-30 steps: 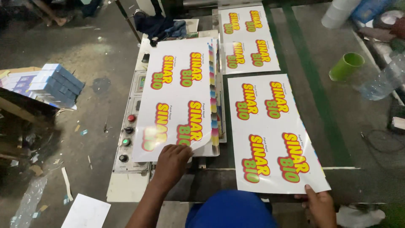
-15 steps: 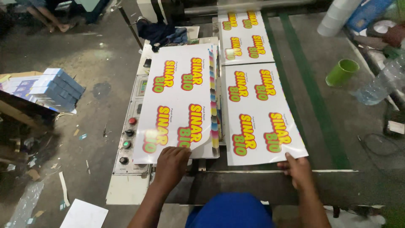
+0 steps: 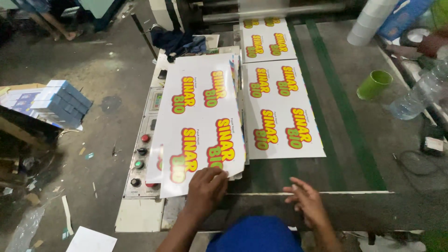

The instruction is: The person collects freshly printed sticker sheets from a conveyor belt and stacks them by hand on a nearby table. The task involves repeatedly picking up sheets and aligning them into a growing pile.

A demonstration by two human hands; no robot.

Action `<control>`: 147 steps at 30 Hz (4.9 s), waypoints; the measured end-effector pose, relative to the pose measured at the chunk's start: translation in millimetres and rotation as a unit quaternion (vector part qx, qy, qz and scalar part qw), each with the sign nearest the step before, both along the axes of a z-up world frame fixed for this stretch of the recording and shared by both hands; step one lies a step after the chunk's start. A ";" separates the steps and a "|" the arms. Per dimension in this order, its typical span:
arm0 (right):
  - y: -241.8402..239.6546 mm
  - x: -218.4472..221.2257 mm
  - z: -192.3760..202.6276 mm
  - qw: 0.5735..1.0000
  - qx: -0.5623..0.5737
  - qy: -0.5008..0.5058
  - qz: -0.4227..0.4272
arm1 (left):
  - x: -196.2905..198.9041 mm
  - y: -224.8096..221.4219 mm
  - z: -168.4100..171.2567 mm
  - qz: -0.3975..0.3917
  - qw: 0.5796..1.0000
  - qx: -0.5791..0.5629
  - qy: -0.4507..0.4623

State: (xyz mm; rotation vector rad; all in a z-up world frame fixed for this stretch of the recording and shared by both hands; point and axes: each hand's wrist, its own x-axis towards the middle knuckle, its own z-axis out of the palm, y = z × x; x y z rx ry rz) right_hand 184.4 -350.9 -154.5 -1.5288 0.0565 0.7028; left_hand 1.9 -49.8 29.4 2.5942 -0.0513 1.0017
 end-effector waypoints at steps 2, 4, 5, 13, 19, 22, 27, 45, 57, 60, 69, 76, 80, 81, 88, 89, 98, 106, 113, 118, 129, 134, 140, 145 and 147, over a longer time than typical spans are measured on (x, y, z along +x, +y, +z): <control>23.9 -17.2 25.8 0.997 0.022 -0.021 0.065 | 8.1 -15.2 -6.3 -0.011 1.000 0.007 0.011; 42.7 -35.1 45.0 0.990 0.043 -0.038 0.131 | 11.7 -30.8 -10.1 -0.020 0.999 0.011 0.024; 50.6 -41.9 51.4 0.981 0.055 -0.051 0.180 | 13.7 -37.7 -10.7 -0.034 0.998 0.009 0.053; 68.9 -36.5 9.5 0.974 0.101 -0.048 0.198 | 21.9 -58.3 -29.1 -0.085 0.991 0.031 0.093; 58.1 -27.7 31.1 0.989 0.125 -0.025 0.075 | 15.7 -41.7 -12.9 -0.102 0.991 -0.002 0.086; 37.1 -17.8 32.4 0.992 0.128 -0.013 0.002 | 11.9 -18.9 -24.1 -0.032 0.999 0.001 0.033; -12.4 -7.9 23.3 0.993 0.074 -0.066 -0.068 | 3.0 20.5 -12.8 0.047 0.988 -0.008 0.150; -149.4 8.4 -57.2 0.983 -0.104 -0.047 -0.141 | -9.0 57.1 -14.9 0.064 0.982 0.049 0.171; -110.7 20.4 -63.9 0.986 -0.087 -0.064 -0.127 | -16.9 52.0 1.7 0.031 0.990 0.011 0.136; -83.7 43.3 -52.5 0.986 -0.068 -0.080 -0.133 | -18.8 52.7 -4.9 0.050 0.991 -0.001 0.127; -38.3 68.2 22.8 0.987 -0.060 -0.031 -0.148 | -24.9 61.6 -1.2 0.163 0.978 -0.039 0.122; -29.2 27.2 43.4 0.980 -0.082 -0.014 -0.179 | -20.0 34.9 25.9 0.092 0.995 -0.025 0.016; -11.4 12.1 23.7 0.995 -0.028 -0.019 -0.098 | -2.1 6.0 19.7 0.019 0.999 -0.028 -0.005; -4.4 7.2 23.7 0.998 0.007 -0.026 -0.054 | 2.5 -1.2 17.7 -0.005 1.000 -0.020 0.000; 59.2 -47.7 66.8 0.974 0.057 -0.085 0.202 | 17.6 -48.9 -25.8 -0.058 0.995 0.052 0.064; 61.6 -47.5 61.0 0.967 0.064 -0.096 0.226 | 19.6 -52.2 -32.2 -0.079 0.994 0.043 0.059; 55.5 -23.1 27.3 0.992 0.099 -0.036 0.074 | 18.1 -51.9 -25.2 -0.113 0.991 -0.003 0.074; 2.5 1.8 2.6 0.993 0.100 -0.043 -0.055 | 6.9 4.9 -31.3 -0.001 0.992 -0.045 0.121; -61.8 1.6 -3.5 0.988 0.036 -0.054 -0.141 | -11.8 41.0 -31.1 0.063 0.977 0.093 0.181; -97.5 1.7 -11.7 0.987 0.002 -0.060 -0.152 | -14.2 51.3 -35.8 0.069 0.975 0.106 0.180; -129.2 -10.1 -37.9 0.988 -0.076 -0.040 -0.130 | -11.2 47.7 0.2 0.072 0.985 0.001 0.154; -115.6 24.0 -81.1 0.991 -0.076 -0.051 -0.095 | -14.4 46.6 13.8 0.032 0.985 -0.011 0.169; -66.0 60.1 -52.8 0.993 -0.035 -0.066 -0.093 | -12.4 47.3 8.9 0.047 0.988 -0.011 0.149; -39.7 58.6 15.7 0.992 -0.068 -0.014 -0.110 | -21.9 46.8 10.2 0.072 0.990 -0.020 0.118; -43.1 51.6 32.0 0.986 -0.090 0.012 -0.140 | -27.1 42.9 15.1 0.077 0.995 -0.025 0.062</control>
